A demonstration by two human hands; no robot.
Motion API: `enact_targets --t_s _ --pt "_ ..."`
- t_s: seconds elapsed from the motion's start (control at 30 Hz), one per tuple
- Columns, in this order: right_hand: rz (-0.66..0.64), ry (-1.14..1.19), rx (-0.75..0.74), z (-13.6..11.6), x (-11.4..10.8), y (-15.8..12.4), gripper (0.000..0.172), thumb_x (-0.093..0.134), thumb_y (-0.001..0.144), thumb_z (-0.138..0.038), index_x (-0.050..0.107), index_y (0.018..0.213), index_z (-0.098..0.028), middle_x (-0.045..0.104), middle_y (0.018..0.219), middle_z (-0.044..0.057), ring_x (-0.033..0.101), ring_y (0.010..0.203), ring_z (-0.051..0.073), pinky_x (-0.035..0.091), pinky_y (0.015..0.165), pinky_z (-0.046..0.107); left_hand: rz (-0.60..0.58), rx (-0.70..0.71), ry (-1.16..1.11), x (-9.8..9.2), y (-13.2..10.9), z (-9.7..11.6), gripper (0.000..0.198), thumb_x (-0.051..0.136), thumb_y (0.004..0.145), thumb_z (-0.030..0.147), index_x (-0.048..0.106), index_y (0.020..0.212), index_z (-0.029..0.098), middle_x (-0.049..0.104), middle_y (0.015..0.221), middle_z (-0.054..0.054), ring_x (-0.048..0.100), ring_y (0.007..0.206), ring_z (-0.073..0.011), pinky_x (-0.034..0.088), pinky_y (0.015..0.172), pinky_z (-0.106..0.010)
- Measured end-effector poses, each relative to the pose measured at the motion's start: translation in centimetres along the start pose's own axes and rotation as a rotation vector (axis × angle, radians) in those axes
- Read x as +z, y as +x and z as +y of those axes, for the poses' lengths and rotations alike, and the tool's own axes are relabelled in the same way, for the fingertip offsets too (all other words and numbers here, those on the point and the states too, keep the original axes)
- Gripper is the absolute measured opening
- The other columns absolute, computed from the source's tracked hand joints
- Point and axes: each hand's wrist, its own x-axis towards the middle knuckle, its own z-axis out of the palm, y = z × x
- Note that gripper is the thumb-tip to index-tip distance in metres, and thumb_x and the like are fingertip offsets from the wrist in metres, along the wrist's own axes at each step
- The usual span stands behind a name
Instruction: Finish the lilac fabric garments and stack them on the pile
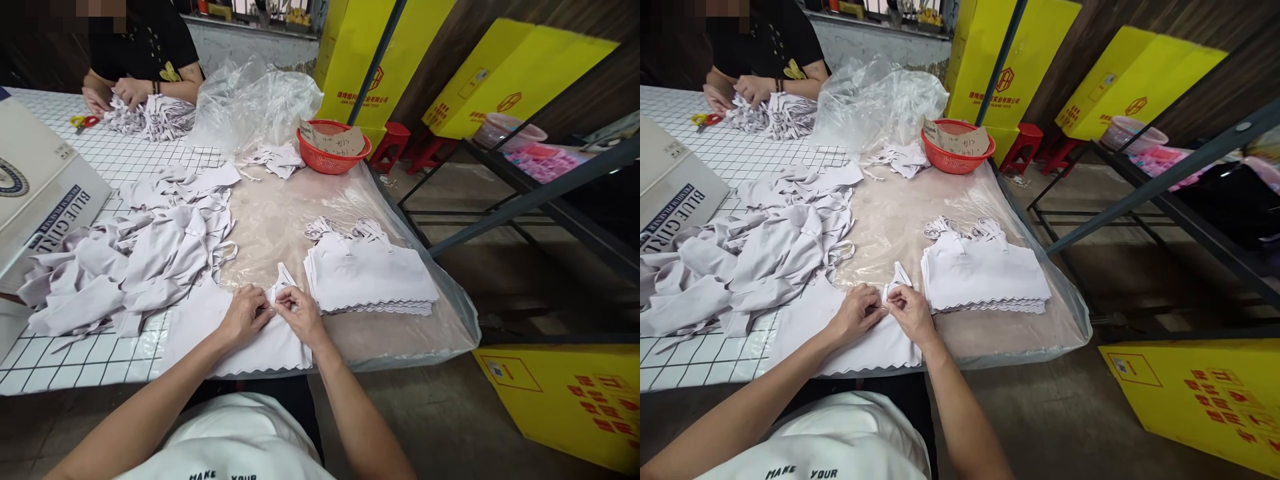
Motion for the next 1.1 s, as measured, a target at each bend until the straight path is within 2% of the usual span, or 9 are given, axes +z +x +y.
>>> enact_targets --t_s 0.13,0.23,0.4,0.53,0.63,0.7,0.83,0.97,1.1 --pt "-0.012 -0.001 0.042 -0.4 0.1 0.1 0.017 0.058 0.086 -0.028 0.057 0.101 -0.021 0.07 0.099 0.005 0.067 0.092 0.017 0.052 0.084 0.033 0.007 -0.014 -0.004 0.0 0.0 0.2 0.026 0.057 0.09 0.036 0.058 0.07 0.019 0.061 0.078 -0.005 0.05 0.081 -0.0225 0.035 0.076 -0.039" --pt "-0.06 0.012 0.121 -0.6 0.3 0.2 0.021 0.059 0.086 -0.032 0.053 0.103 -0.022 0.07 0.103 0.006 0.067 0.1 0.018 0.052 0.084 0.033 0.041 0.011 -0.032 0.0 -0.1 0.2 0.026 0.052 0.094 0.036 0.062 0.077 0.02 0.063 0.081 -0.005 0.051 0.082 -0.0223 0.036 0.078 -0.039" --pt "-0.054 0.257 0.266 -1.7 -0.1 2.3 0.028 0.064 0.08 -0.034 0.047 0.1 -0.023 0.073 0.086 0.003 0.067 0.08 0.016 0.052 0.077 0.031 0.02 0.057 -0.039 0.0 -0.2 0.0 0.027 0.051 0.097 0.036 0.065 0.08 0.02 0.064 0.08 -0.005 0.053 0.084 -0.0227 0.036 0.079 -0.039" --pt "-0.003 0.255 0.296 -3.3 -1.3 5.8 0.033 0.068 0.074 -0.033 0.048 0.098 -0.022 0.073 0.084 0.002 0.063 0.069 0.015 0.049 0.066 0.027 0.024 0.057 -0.026 0.2 0.0 -0.1 0.028 0.052 0.096 0.035 0.065 0.078 0.019 0.063 0.078 -0.005 0.054 0.084 -0.0238 0.037 0.078 -0.039" --pt "0.018 -0.034 0.282 -4.0 -1.8 8.7 0.025 0.06 0.079 -0.03 0.049 0.1 -0.021 0.073 0.08 0.001 0.064 0.068 0.014 0.049 0.066 0.026 0.06 0.017 0.01 0.5 -0.1 0.4 0.022 0.053 0.094 0.031 0.066 0.081 0.019 0.064 0.083 -0.007 0.056 0.087 -0.0253 0.04 0.08 -0.042" --pt "-0.011 -0.303 0.287 -4.0 -1.6 10.3 0.019 0.054 0.085 -0.026 0.051 0.103 -0.02 0.072 0.079 0.001 0.066 0.071 0.014 0.05 0.068 0.026 0.13 -0.014 0.077 0.9 -0.3 0.8 0.02 0.052 0.092 0.027 0.067 0.102 0.017 0.065 0.102 -0.012 0.057 0.097 -0.0285 0.043 0.085 -0.046" --pt "-0.083 -0.579 0.272 -3.3 -0.6 12.7 0.015 0.049 0.089 -0.019 0.056 0.102 -0.017 0.073 0.083 0.006 0.07 0.077 0.018 0.05 0.07 0.028 0.137 0.132 0.227 2.3 -0.4 1.4 0.053 0.048 0.094 0.035 0.044 0.143 0.014 0.046 0.147 -0.021 0.04 0.135 -0.0361 0.031 0.109 -0.056" --pt "-0.029 -0.836 0.258 -2.8 -0.1 13.4 0.015 0.054 0.089 -0.018 0.062 0.102 -0.015 0.073 0.099 0.017 0.069 0.098 0.026 0.047 0.082 0.034 -0.003 0.234 0.269 3.7 -0.6 1.4 0.06 0.045 0.096 0.052 0.044 0.145 0.015 0.043 0.153 -0.016 0.027 0.147 -0.0361 0.021 0.118 -0.053" --pt "0.06 -1.012 0.275 -3.7 0.2 13.9 0.022 0.051 0.094 -0.022 0.063 0.11 -0.014 0.072 0.103 0.022 0.067 0.103 0.03 0.044 0.083 0.036 -0.02 0.237 0.252 4.6 -0.5 1.6 0.063 0.042 0.097 0.054 0.042 0.147 0.016 0.042 0.155 -0.014 0.024 0.149 -0.034 0.021 0.12 -0.051"
